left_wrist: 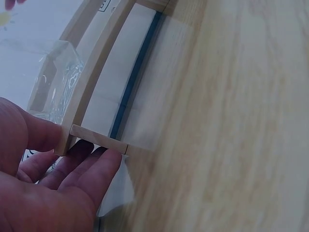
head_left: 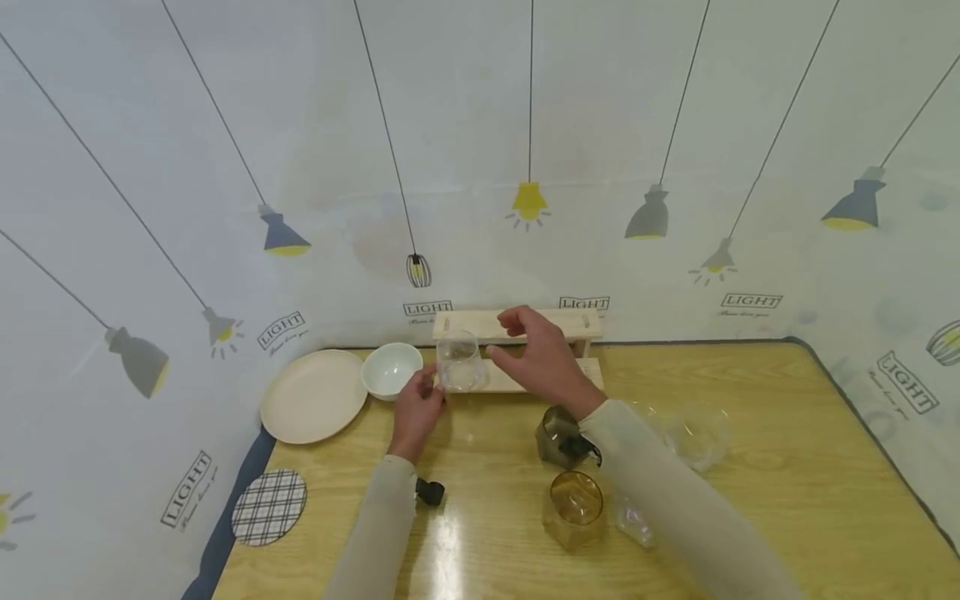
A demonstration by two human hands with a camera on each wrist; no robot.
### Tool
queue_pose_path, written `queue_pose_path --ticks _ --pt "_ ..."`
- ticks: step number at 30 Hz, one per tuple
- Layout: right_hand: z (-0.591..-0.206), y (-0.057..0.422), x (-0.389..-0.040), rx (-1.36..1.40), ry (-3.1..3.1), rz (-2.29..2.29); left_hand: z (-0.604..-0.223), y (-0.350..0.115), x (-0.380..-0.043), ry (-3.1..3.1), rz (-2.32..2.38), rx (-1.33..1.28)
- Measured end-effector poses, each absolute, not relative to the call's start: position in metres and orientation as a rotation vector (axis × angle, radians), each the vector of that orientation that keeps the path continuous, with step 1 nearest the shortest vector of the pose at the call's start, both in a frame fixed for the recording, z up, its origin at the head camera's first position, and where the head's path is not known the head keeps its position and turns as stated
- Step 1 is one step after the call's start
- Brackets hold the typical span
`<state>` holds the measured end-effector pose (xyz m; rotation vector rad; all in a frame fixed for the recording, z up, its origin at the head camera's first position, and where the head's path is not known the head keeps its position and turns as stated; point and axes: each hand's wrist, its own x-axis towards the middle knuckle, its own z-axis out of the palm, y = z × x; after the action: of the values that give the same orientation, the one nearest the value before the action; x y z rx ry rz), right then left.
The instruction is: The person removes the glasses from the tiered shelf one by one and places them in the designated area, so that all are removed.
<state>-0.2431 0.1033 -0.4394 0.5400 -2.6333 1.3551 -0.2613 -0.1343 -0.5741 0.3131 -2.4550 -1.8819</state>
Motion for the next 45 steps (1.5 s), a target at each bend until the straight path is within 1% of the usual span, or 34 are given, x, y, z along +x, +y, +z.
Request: queue_pose_path --ticks 7,13,18,22,25,36,45 --pt "-0.458 0.076 -0.268 0.550 -2.695 1.336 -0.577 -0.133 -0.259 -2.494 -1.837 0.312" --pt "-0.470 0.063 -0.283 0.473 -2.740 1.393 -0.579 -0.130 -0.262 -2.539 -1.753 0.287" --pt "-0.479 0.056 -0.287 0.428 -2.834 1.380 -0.580 -0.129 -0.262 -2.556 -1.766 0.305" --pt "-0.484 0.052 -0.288 0.484 -2.931 1.221 -0.580 -0.131 -0.260 -2.536 -1.804 0.321" --pt "-0.484 0.049 -0.289 0.539 -2.954 1.119 -0.578 -0.132 -0.260 -2.516 -1.812 0.312" --pt "-0.481 0.050 -0.290 0.547 -2.900 1.202 -0.577 -0.133 -0.260 -2.524 -1.805 0.327" --pt "-0.456 0.062 -0.273 0.576 -2.780 1.348 -0.574 -0.135 -0.260 -2.503 -1.793 0.287"
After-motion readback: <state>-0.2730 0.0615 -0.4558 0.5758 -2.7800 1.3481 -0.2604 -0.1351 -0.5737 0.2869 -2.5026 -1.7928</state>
